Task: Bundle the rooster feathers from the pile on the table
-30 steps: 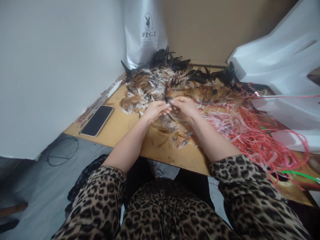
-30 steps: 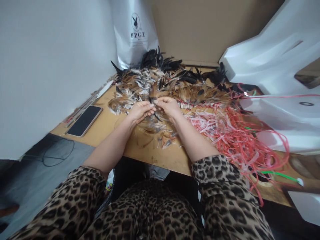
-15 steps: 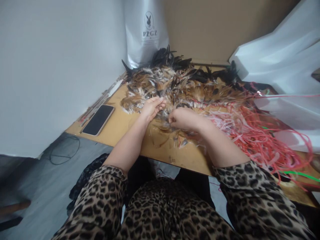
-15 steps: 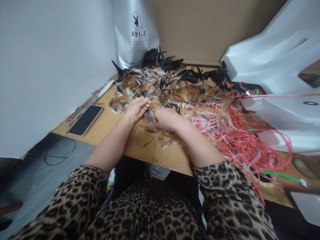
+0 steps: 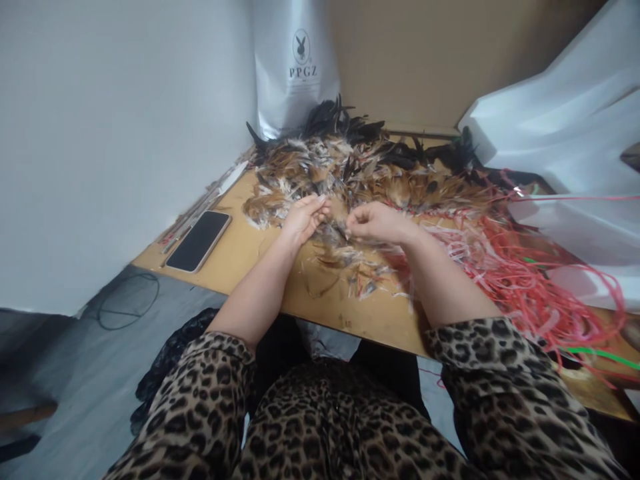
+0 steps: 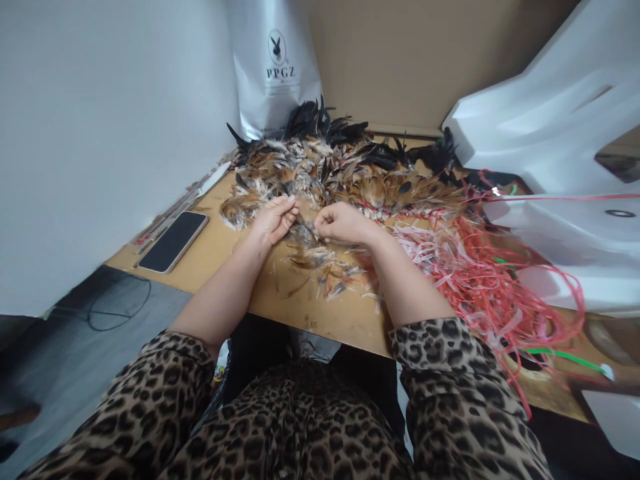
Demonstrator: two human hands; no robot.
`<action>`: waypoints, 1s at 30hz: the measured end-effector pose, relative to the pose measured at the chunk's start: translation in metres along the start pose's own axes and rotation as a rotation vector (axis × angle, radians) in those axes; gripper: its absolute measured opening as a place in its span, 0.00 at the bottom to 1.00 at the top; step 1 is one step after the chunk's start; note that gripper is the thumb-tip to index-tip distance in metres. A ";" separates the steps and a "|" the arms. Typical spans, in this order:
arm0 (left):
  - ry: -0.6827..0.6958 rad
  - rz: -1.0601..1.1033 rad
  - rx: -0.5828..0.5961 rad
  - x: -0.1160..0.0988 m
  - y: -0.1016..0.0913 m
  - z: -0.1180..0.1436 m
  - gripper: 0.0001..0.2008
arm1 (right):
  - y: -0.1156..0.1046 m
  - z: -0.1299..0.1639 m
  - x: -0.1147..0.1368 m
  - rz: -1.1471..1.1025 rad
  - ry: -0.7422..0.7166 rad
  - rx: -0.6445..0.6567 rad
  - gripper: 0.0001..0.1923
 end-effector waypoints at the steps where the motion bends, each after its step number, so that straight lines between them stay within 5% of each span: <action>1: -0.010 -0.005 -0.003 0.001 0.000 0.000 0.03 | -0.002 -0.002 -0.006 -0.123 0.023 -0.045 0.09; 8: -0.130 -0.078 0.107 0.012 0.009 0.008 0.05 | -0.002 -0.016 -0.028 -0.641 0.106 -0.422 0.18; 18: -0.156 -0.105 0.125 0.018 0.009 0.008 0.05 | 0.010 -0.018 -0.019 -0.809 0.124 -0.478 0.20; 30: -0.187 -0.122 0.149 0.019 0.012 0.011 0.05 | 0.015 -0.020 -0.020 -0.699 0.109 -0.552 0.21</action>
Point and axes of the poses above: each hand's wrist, its own z-axis away from the middle knuckle, its own y-axis out of the palm, x = y × z, the point moved 4 cm from there along -z, towards the middle knuckle, and after that the axes turned 12 degrees about z, right-handed, at the moved point
